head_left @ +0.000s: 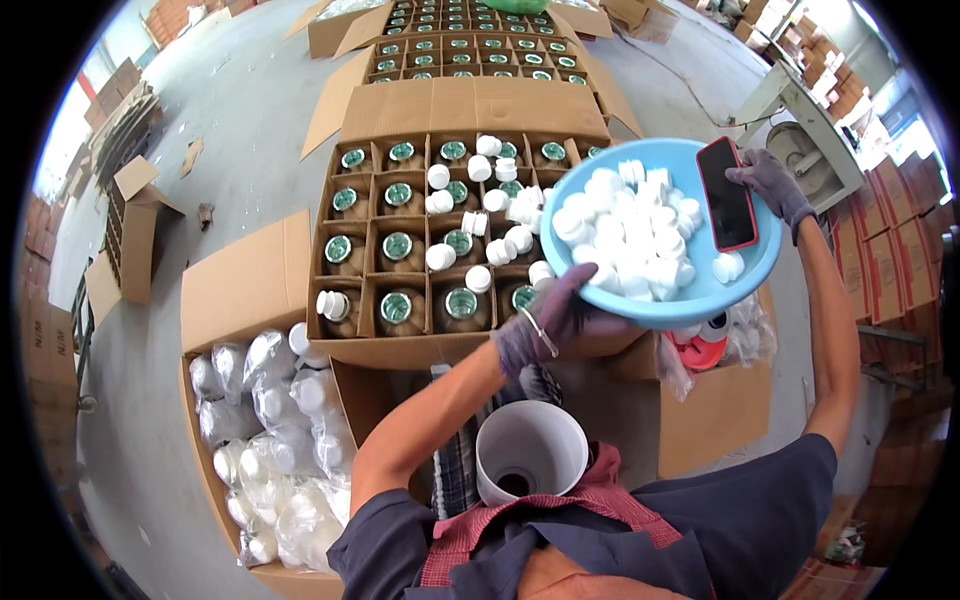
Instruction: The person packages plastic bottles into cardboard boxes. They remove bottles from plastic wrapping, place them into individual compartments in a larger box, and then move a filled tray onto a stack of boxes.
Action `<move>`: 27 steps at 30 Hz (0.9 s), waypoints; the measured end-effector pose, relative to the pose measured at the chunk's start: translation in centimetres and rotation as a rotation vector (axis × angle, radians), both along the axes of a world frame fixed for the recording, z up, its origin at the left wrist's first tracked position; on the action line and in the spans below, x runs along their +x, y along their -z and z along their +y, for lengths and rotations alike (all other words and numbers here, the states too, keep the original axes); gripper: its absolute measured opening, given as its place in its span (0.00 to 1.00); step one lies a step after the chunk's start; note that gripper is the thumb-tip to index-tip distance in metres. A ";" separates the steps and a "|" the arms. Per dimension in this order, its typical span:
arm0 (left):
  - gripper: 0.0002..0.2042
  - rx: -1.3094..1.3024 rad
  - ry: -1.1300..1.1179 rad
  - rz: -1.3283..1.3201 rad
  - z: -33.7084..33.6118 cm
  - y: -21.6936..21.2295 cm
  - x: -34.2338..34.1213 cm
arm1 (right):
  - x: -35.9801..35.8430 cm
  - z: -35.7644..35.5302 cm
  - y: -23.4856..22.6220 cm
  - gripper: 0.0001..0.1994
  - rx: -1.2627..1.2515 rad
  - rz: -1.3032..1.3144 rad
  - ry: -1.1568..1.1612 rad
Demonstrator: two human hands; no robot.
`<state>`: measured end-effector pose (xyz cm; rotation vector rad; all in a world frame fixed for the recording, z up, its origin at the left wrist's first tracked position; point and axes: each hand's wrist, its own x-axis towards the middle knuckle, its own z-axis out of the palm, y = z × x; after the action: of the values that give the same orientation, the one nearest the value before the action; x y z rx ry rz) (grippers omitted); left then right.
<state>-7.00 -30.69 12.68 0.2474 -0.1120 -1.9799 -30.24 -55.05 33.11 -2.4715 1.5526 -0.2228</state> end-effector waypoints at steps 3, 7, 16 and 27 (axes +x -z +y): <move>0.24 0.061 -0.120 -0.342 -4.1 -1.4 4.0 | 0.2 -4.0 3.2 0.20 0.101 -0.138 -0.003; 0.22 0.095 -0.323 -0.425 -11.2 -1.8 9.3 | 4.2 -7.5 6.2 0.26 -0.120 -0.228 -0.033; 0.26 0.283 -0.704 -0.488 -27.8 4.2 23.4 | 13.6 -3.0 19.1 0.21 0.017 -0.424 -0.384; 0.20 -0.871 -0.138 -2.450 -13.6 6.5 19.7 | 17.4 -2.6 27.8 0.27 0.333 -0.021 -0.280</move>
<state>12.71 -44.33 6.13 1.7304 -2.1699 -0.2385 -12.81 -57.61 5.34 -2.3692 1.1103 0.0523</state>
